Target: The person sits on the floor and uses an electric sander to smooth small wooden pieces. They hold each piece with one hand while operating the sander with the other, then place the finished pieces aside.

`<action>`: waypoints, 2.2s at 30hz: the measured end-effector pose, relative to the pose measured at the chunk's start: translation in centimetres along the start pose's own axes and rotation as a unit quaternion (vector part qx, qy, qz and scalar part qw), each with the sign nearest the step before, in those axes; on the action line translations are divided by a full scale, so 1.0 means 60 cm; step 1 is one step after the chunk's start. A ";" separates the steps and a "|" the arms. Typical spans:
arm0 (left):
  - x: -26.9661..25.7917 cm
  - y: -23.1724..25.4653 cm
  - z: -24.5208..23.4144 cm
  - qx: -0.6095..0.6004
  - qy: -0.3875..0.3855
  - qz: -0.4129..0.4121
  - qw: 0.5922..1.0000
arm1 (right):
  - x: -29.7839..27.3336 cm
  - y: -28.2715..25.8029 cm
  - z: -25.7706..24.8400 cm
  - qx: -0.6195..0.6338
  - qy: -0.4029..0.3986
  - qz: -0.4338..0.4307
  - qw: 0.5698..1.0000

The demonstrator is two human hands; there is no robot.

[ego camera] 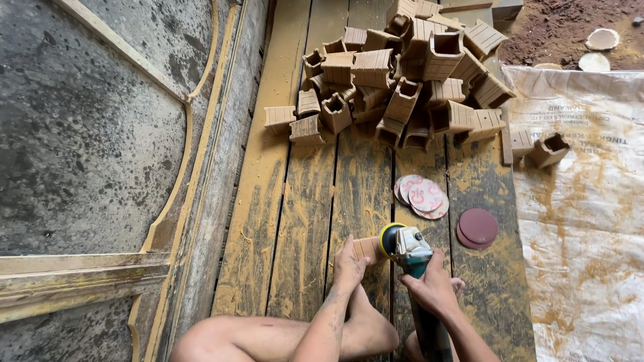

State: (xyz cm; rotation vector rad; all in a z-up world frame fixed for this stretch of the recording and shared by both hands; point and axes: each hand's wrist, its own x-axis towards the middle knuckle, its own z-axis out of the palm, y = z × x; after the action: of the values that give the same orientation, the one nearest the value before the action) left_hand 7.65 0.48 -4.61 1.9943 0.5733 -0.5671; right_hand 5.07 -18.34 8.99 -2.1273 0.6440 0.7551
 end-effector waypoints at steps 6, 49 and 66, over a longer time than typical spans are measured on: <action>0.016 -0.026 0.011 -0.019 -0.025 -0.026 0.999 | 0.018 0.006 0.003 -0.138 0.004 -0.006 0.990; -0.071 0.035 0.038 -0.281 0.076 0.079 0.953 | -0.030 -0.048 -0.011 -0.177 0.014 -0.059 0.982; -0.134 0.012 0.049 0.022 0.097 0.029 0.995 | 0.023 0.022 0.025 -0.208 0.010 -0.068 0.976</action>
State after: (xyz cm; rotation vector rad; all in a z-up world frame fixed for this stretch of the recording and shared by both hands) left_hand 1.33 -3.72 -0.59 2.1156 0.6237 -0.3558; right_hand 4.75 -18.16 6.59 -2.5307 0.3644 0.8496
